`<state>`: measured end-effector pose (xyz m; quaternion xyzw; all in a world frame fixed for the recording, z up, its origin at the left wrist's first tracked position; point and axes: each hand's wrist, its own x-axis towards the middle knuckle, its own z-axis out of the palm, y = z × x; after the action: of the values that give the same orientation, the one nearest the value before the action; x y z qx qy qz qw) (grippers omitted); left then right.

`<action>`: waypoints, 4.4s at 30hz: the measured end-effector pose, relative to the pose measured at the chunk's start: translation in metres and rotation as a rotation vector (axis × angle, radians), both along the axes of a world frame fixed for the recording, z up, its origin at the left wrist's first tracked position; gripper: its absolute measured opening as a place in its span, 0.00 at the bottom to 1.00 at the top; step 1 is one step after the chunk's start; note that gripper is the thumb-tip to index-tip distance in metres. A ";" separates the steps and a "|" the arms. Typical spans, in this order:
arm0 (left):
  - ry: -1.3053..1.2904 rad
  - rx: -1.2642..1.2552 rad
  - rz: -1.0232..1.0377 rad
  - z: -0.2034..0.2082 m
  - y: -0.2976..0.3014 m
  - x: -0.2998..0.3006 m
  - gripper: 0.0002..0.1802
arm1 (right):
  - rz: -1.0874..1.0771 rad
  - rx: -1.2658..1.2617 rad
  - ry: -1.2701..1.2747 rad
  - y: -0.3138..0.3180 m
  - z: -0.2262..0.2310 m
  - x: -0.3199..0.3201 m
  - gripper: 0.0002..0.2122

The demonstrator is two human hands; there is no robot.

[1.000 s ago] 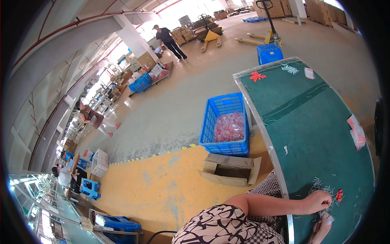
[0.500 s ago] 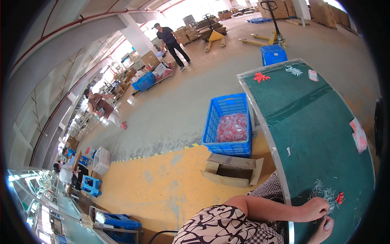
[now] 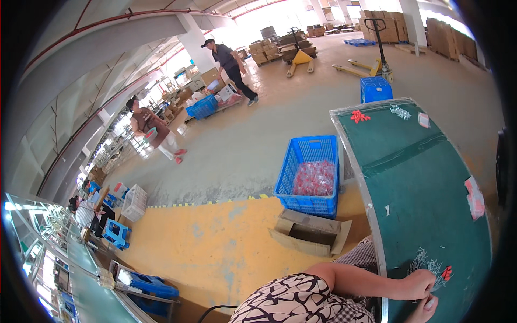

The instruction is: The person packs plastic anchors and metal pins into plastic bags by hand on a workstation table.

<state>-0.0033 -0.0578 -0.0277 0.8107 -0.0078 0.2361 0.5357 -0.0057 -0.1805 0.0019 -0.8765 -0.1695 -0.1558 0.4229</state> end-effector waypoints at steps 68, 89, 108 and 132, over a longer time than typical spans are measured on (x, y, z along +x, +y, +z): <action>0.409 -0.154 -0.647 0.022 0.061 -0.009 0.35 | 0.561 0.002 -0.011 0.006 0.000 0.001 0.23; -0.021 0.311 -0.420 0.021 0.052 -0.033 0.05 | 0.403 0.356 0.483 0.002 0.001 0.002 0.18; -0.043 0.326 -0.336 0.002 0.046 -0.026 0.05 | 0.393 0.245 0.520 0.004 0.002 0.004 0.16; -0.078 0.134 -0.356 -0.002 0.047 -0.023 0.05 | 0.392 0.293 0.692 0.000 -0.003 0.007 0.19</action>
<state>-0.0263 -0.0105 -0.0298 0.8206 -0.1875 0.1676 0.5132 0.0018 -0.1809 -0.0007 -0.7588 -0.1571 0.2088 0.5966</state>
